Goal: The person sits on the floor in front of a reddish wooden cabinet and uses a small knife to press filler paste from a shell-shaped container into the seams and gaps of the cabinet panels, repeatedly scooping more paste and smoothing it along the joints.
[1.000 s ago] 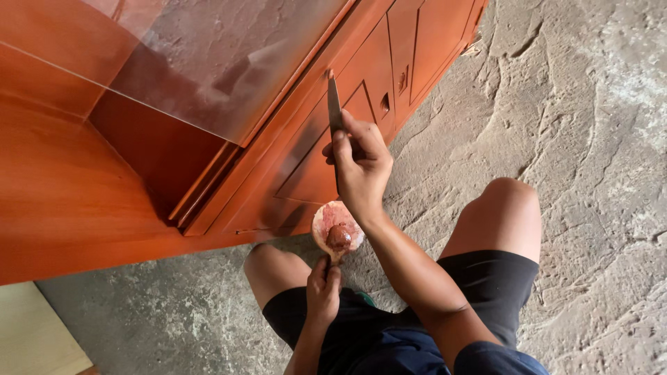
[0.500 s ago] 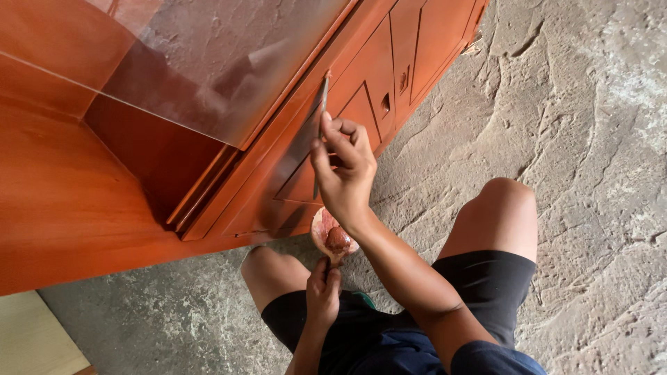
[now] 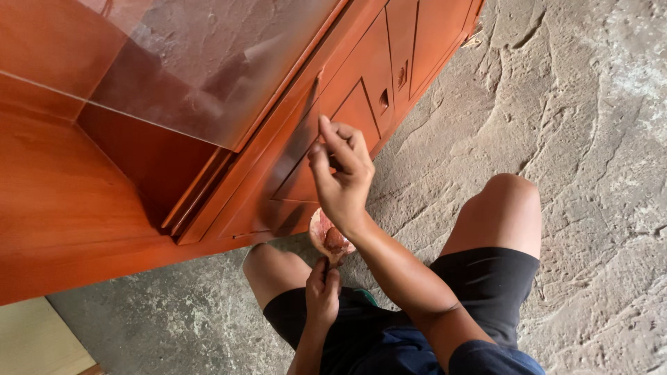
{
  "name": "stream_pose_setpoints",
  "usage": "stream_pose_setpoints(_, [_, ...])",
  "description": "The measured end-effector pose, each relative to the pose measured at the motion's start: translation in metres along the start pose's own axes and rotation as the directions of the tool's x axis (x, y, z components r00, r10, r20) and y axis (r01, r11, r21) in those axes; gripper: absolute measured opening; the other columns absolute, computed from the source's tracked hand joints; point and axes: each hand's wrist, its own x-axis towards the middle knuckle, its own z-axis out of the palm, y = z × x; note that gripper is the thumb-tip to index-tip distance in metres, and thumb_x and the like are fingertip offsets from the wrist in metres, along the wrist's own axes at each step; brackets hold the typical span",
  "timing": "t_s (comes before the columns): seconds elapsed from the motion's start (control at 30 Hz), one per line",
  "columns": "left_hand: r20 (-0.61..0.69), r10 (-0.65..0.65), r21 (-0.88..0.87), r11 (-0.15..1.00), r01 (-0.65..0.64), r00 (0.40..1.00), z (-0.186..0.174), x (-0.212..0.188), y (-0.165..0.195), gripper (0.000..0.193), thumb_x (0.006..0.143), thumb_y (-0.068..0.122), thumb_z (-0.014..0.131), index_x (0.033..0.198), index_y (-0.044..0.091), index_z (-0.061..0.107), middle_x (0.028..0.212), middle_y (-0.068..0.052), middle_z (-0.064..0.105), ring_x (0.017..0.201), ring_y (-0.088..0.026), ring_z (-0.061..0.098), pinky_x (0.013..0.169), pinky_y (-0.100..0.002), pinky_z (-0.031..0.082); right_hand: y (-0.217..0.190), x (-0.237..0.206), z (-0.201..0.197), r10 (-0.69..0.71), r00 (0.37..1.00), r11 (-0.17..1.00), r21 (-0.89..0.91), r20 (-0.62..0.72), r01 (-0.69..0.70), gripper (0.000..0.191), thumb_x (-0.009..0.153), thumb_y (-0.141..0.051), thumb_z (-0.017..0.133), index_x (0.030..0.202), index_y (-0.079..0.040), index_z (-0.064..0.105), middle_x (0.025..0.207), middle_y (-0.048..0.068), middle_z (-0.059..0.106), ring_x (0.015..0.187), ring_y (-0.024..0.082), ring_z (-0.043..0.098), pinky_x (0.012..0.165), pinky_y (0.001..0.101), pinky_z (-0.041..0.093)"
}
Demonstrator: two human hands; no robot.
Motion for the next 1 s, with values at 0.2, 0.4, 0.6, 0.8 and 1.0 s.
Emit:
stream_pose_setpoints(0.2, [0.001,0.007,0.009,1.000,-0.007,1.000,0.001,-0.001,0.003,0.018,0.098,0.009,0.051,0.110,0.002,0.063,0.061,0.007,0.042,0.049,-0.003,0.035,0.045,-0.023,0.028,0.004,0.007,-0.010,-0.118,0.993,0.975,-0.190,0.017,0.119,0.039,0.095,0.006,0.074,0.131,-0.008,0.070,0.116,0.006,0.058,0.096,0.012,0.063,0.073,0.0216,0.057])
stream_pose_setpoints(0.4, [0.027,0.000,0.000,1.000,0.000,1.000,0.006,0.000,0.009,0.018,0.098,0.010,0.052,0.109,0.002,0.063,0.063,0.007,0.042,0.050,-0.002,0.034,0.046,-0.023,0.027,0.008,0.009,-0.019,-0.092,0.994,0.987,-0.133,-0.051,0.085,0.037,0.097,0.008,0.070,0.131,-0.006,0.070,0.115,0.006,0.062,0.093,0.011,0.065,0.076,0.0224,0.055])
stream_pose_setpoints(0.6, [0.025,0.022,0.016,1.000,-0.022,0.999,0.005,0.000,0.007,0.020,0.097,0.010,0.051,0.110,0.002,0.064,0.063,0.007,0.043,0.051,-0.002,0.035,0.046,-0.022,0.027,0.008,0.010,-0.013,-0.121,0.993,0.986,-0.117,-0.020,0.117,0.033,0.098,0.007,0.071,0.129,-0.006,0.071,0.114,0.005,0.062,0.095,0.010,0.065,0.078,0.0236,0.056])
stream_pose_setpoints(0.8, [0.008,-0.011,-0.014,1.000,0.011,1.000,0.006,0.000,0.006,0.019,0.098,0.010,0.052,0.110,0.001,0.064,0.063,0.007,0.042,0.050,-0.002,0.033,0.046,-0.022,0.026,0.009,0.007,-0.014,-0.095,0.995,0.987,-0.135,-0.016,0.092,0.030,0.097,0.006,0.073,0.125,-0.005,0.073,0.113,0.005,0.063,0.088,0.009,0.064,0.071,0.0222,0.053])
stream_pose_setpoints(1.0, [0.010,0.004,0.007,1.000,-0.004,1.000,0.007,0.000,0.004,0.020,0.099,0.009,0.052,0.114,0.001,0.063,0.065,0.007,0.043,0.051,-0.002,0.035,0.046,-0.022,0.027,0.008,0.006,-0.018,0.002,1.000,1.000,-0.002,-0.018,-0.002,0.030,0.104,0.004,0.065,0.132,-0.005,0.070,0.116,0.005,0.064,0.086,0.008,0.064,0.072,0.0224,0.057])
